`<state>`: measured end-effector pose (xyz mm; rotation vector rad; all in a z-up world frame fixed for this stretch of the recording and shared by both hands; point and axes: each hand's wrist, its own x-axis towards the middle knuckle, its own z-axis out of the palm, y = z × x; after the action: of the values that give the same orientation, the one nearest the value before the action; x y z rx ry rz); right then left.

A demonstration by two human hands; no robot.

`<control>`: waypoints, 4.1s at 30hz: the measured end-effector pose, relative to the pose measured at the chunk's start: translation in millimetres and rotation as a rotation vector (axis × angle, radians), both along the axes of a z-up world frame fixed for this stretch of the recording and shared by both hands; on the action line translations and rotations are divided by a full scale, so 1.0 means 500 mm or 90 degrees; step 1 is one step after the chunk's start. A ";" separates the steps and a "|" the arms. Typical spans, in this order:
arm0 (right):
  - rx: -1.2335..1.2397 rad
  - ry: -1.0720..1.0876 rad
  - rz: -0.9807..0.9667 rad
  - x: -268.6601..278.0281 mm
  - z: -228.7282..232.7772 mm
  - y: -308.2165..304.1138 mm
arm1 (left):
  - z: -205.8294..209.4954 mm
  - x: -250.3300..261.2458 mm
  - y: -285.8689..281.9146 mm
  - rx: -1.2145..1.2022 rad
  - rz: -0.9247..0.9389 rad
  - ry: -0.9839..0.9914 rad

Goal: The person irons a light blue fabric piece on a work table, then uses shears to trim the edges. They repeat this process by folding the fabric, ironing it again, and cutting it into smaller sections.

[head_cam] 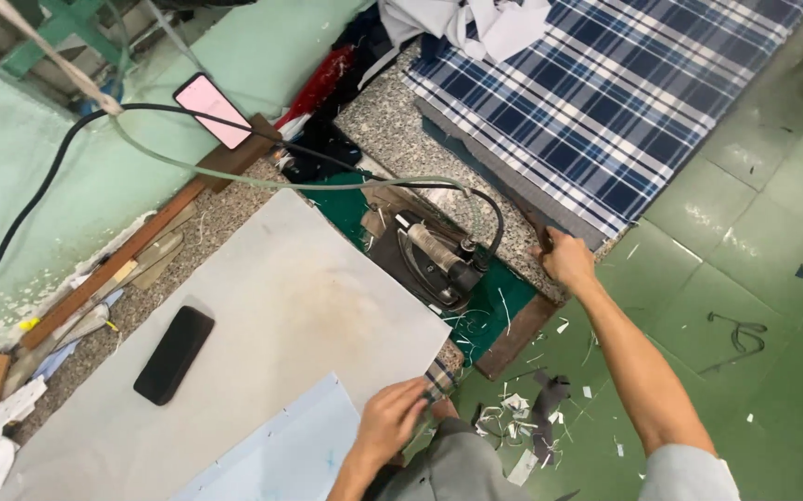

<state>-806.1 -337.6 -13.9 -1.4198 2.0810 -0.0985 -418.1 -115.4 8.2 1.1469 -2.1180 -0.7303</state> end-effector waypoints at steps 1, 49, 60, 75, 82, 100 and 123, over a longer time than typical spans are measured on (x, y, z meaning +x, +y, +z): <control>-0.004 -0.002 0.014 -0.004 -0.021 -0.026 | -0.006 0.044 0.027 -0.004 0.014 -0.002; 0.115 -0.478 0.254 1.595 -0.002 1.019 | -0.082 1.305 0.678 0.287 0.383 -0.353; -0.062 -0.600 0.324 1.316 -0.019 1.090 | 0.234 0.879 0.534 -0.037 -0.215 0.187; -0.147 0.003 0.377 0.491 0.312 1.072 | -0.030 0.672 0.679 0.205 -0.193 -0.385; 0.051 -0.101 0.395 0.449 0.250 0.890 | -0.010 0.869 0.904 0.570 0.201 -0.482; -0.459 0.024 0.365 0.724 0.016 0.451 | 0.010 0.900 0.608 0.059 0.819 -0.380; -0.314 0.249 0.862 0.442 -0.187 0.462 | -0.106 0.612 0.845 0.101 0.960 -0.671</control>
<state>-585.3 -106.6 -107.3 -3.0183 0.9264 0.2524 -112.2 307.2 -45.1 2.9775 -1.0289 0.5637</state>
